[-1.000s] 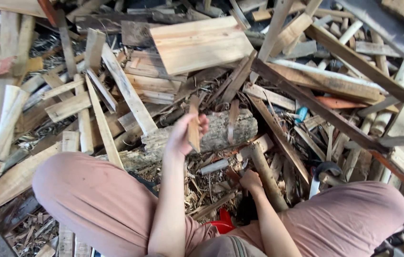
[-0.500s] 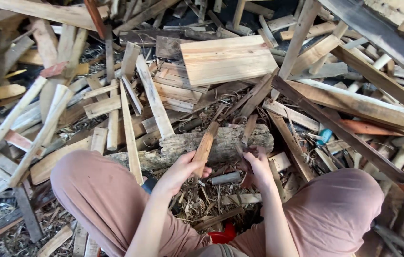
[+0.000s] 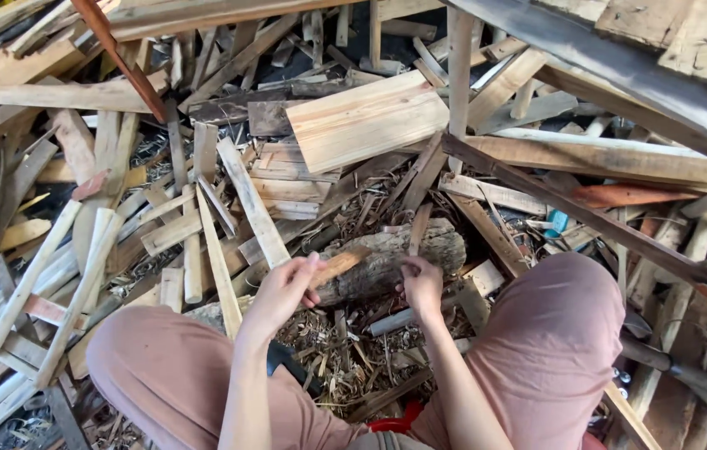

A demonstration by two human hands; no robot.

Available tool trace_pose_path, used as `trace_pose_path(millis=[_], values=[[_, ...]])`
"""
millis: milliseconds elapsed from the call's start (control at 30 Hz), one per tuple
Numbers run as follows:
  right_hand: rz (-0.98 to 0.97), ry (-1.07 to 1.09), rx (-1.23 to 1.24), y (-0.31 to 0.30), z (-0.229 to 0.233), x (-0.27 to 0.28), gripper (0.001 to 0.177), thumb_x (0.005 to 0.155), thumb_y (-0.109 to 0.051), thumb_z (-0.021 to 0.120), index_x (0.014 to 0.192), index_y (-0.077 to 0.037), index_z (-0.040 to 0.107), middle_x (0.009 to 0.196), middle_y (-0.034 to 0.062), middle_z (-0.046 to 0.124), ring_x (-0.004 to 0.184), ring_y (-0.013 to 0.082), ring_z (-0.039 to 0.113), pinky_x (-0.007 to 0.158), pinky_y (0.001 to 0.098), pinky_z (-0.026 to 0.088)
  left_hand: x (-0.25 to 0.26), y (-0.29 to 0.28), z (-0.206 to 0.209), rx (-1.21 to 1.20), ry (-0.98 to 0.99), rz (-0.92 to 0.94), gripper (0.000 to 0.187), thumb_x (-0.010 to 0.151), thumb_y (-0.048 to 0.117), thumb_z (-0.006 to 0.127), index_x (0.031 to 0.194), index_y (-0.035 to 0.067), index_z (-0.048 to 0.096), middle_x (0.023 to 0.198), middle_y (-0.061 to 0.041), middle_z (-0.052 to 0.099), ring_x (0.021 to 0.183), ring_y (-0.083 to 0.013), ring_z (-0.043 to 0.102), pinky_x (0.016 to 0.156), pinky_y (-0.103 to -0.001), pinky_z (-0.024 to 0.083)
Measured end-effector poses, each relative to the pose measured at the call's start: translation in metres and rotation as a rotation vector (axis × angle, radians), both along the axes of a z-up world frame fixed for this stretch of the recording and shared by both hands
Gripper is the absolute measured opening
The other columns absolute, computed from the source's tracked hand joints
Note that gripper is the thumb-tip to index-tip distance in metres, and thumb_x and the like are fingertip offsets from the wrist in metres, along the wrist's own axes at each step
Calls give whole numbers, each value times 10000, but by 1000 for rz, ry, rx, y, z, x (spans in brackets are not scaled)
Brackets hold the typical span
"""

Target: Shaving and shaping a small piece of wood using a billhook

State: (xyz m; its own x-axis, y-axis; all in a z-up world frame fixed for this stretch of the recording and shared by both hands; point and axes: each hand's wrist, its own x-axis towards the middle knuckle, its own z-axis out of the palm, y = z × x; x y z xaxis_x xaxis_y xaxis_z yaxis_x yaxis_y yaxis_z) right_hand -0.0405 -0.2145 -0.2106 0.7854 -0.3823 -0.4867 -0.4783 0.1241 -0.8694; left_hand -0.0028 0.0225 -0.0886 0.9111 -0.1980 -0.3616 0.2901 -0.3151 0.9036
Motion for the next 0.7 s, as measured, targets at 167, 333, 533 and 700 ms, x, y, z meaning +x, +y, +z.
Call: trace_pose_path(millis=[167,333,533,700], values=[[62,-20,-79,-8,-7,1,256,1033,-99,557,1147,87,690,810,182,709,635,243,741,545,334,613,15,-3,6,94,-84,-73,560,1051,523,464,1109,52,763,695,-139,652,584,-161,597,566,-284,577],[-1,-115,118,-6,11,-8,794,878,-464,822,1245,205,603,1177,407,634,1195,435,617,996,519,497,18,-6,-2,10,-107,-106,695,1029,616,426,1144,4,734,797,-149,692,613,-145,563,588,-290,530],[-129,-134,-120,4,27,-9,344,932,-157,719,1130,125,715,962,307,727,727,329,746,665,431,604,26,-4,-36,-25,-161,-65,387,1011,457,631,1040,76,694,829,-131,639,725,-192,557,680,-321,491],[-40,-222,-495,9,34,-8,326,967,-180,621,735,49,620,761,176,493,739,308,535,751,414,471,15,-20,-3,-35,-253,84,441,1070,496,459,1044,82,612,938,-181,592,878,-292,563,814,-417,467]])
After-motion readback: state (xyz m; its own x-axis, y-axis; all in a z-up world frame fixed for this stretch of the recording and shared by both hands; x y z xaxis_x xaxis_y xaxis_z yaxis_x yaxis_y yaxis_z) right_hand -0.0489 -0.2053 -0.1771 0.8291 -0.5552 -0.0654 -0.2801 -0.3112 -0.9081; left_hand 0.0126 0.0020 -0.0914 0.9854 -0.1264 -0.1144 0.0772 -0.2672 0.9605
